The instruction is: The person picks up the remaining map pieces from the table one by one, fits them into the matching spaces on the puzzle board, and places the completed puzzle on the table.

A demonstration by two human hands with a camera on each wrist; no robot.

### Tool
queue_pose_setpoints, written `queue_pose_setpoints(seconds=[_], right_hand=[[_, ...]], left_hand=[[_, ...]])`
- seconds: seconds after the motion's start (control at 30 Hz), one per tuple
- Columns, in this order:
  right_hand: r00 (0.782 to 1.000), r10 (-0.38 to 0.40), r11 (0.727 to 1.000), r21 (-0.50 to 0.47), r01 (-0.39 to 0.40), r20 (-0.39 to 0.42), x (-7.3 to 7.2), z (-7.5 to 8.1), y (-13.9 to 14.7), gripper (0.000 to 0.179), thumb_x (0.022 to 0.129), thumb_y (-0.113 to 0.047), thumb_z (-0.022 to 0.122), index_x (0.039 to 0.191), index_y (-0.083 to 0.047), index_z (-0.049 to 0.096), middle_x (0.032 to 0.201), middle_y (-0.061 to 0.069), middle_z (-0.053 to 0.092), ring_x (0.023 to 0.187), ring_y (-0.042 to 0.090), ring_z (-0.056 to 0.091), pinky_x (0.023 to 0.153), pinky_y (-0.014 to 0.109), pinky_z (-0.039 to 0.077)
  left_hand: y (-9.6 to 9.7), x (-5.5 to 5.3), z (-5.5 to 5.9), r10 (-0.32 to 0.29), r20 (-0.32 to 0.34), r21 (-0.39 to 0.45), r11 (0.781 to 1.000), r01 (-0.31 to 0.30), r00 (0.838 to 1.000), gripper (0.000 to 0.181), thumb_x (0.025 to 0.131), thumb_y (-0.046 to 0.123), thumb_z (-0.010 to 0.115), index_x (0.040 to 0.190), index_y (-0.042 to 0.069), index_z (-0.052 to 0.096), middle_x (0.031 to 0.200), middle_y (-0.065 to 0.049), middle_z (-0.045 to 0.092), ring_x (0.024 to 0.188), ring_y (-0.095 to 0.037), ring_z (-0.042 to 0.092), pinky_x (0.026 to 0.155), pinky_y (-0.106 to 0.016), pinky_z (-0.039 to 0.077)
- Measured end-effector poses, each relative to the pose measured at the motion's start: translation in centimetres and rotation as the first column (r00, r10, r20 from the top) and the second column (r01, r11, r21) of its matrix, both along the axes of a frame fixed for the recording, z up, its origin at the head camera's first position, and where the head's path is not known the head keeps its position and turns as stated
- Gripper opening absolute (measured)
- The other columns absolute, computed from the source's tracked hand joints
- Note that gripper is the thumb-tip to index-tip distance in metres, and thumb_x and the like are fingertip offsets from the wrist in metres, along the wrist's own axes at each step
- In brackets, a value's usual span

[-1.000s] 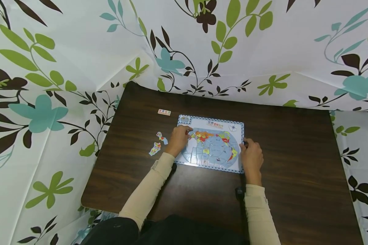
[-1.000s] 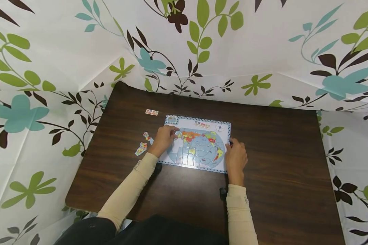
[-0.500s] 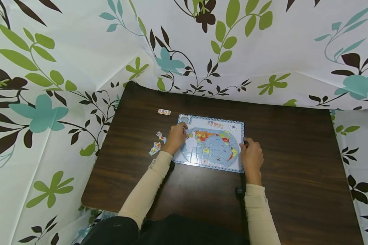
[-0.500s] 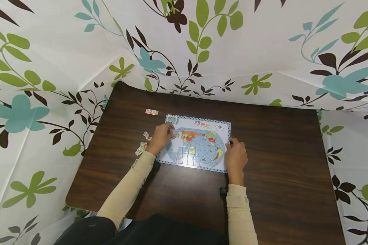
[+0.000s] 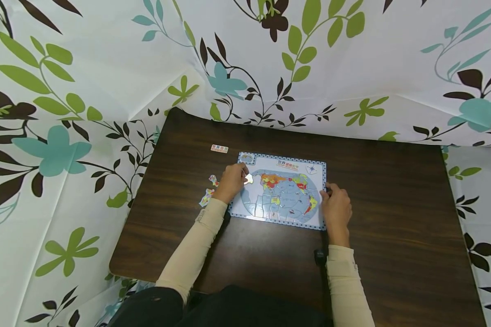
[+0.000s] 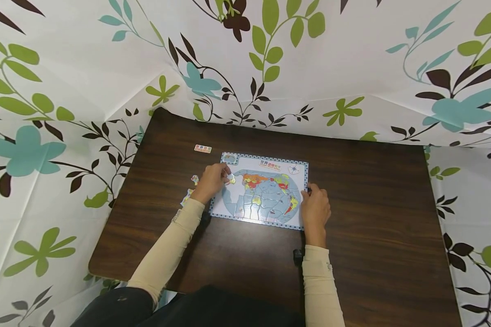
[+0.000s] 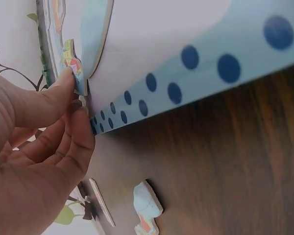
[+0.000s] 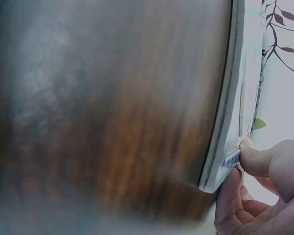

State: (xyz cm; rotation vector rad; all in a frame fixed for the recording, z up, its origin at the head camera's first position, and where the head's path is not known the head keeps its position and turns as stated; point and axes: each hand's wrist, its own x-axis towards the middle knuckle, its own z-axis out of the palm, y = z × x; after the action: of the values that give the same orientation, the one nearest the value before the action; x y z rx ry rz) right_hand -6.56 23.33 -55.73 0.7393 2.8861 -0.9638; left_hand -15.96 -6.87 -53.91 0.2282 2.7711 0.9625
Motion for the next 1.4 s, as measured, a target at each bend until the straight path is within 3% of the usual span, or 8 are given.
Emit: queue_pose_setpoints(seconds=[0.17,0.33,0.53,0.97,1.4], right_hand=[[1.0,0.005,1.0,0.004,-0.005,-0.006,0.07,0.03,-0.03,0.041,0.102,-0.027,0.058,0.139,-0.009,0.058,0.111,0.02,0.059,0.093,0.037,0.056,0.075,0.049,0.044],[1.0,0.006,1.0,0.013,-0.006,-0.005,-0.01,0.06,-0.02,0.041,0.102,-0.028,0.058,0.139,-0.009,0.058,0.111,0.021,0.059,0.093,0.037,0.057,0.075,0.05,0.044],[1.0,-0.001,1.0,0.012,0.001,-0.005,-0.04,0.12,-0.03,0.04,0.103,-0.028,0.057,0.139,-0.01,0.057,0.111,0.02,0.059,0.092,0.037,0.056,0.076,0.049,0.044],[1.0,0.001,1.0,0.009,-0.002,0.022,-0.04,-0.16,0.09,0.042,0.103,-0.028,0.056,0.141,-0.01,0.055,0.114,0.022,0.058,0.094,0.037,0.056,0.077,0.051,0.044],[1.0,0.001,1.0,0.016,-0.001,0.009,-0.23,-0.16,0.04,0.042,0.103,-0.028,0.057,0.141,-0.01,0.055,0.115,0.022,0.059,0.095,0.039,0.057,0.078,0.053,0.045]], left_hand=[[0.14,0.0,-0.05,0.01,0.004,-0.008,1.0,-0.01,1.0,0.013,0.087,-0.005,0.07,0.097,0.002,0.067,0.079,-0.007,0.062,0.074,-0.022,0.061,0.069,-0.037,0.051],[0.17,0.12,-0.03,0.028,0.027,-0.014,1.0,-0.028,0.999,0.013,0.088,0.005,0.075,0.099,0.003,0.068,0.09,-0.008,0.064,0.083,-0.023,0.06,0.076,-0.038,0.052],[0.39,0.28,-0.19,-0.007,0.016,-0.035,0.999,0.008,1.0,0.025,0.084,0.011,0.081,0.102,0.002,0.068,0.097,-0.012,0.063,0.089,-0.025,0.061,0.079,-0.039,0.052],[0.57,0.5,-0.86,-0.023,-0.011,-0.049,0.999,0.023,1.0,0.025,0.085,0.014,0.081,0.102,0.001,0.067,0.096,-0.011,0.063,0.088,-0.024,0.061,0.078,-0.039,0.053],[0.74,0.85,-0.52,0.005,0.002,-0.011,1.0,-0.005,1.0,0.025,0.087,0.015,0.079,0.103,0.001,0.066,0.097,-0.012,0.063,0.089,-0.025,0.062,0.079,-0.039,0.053]])
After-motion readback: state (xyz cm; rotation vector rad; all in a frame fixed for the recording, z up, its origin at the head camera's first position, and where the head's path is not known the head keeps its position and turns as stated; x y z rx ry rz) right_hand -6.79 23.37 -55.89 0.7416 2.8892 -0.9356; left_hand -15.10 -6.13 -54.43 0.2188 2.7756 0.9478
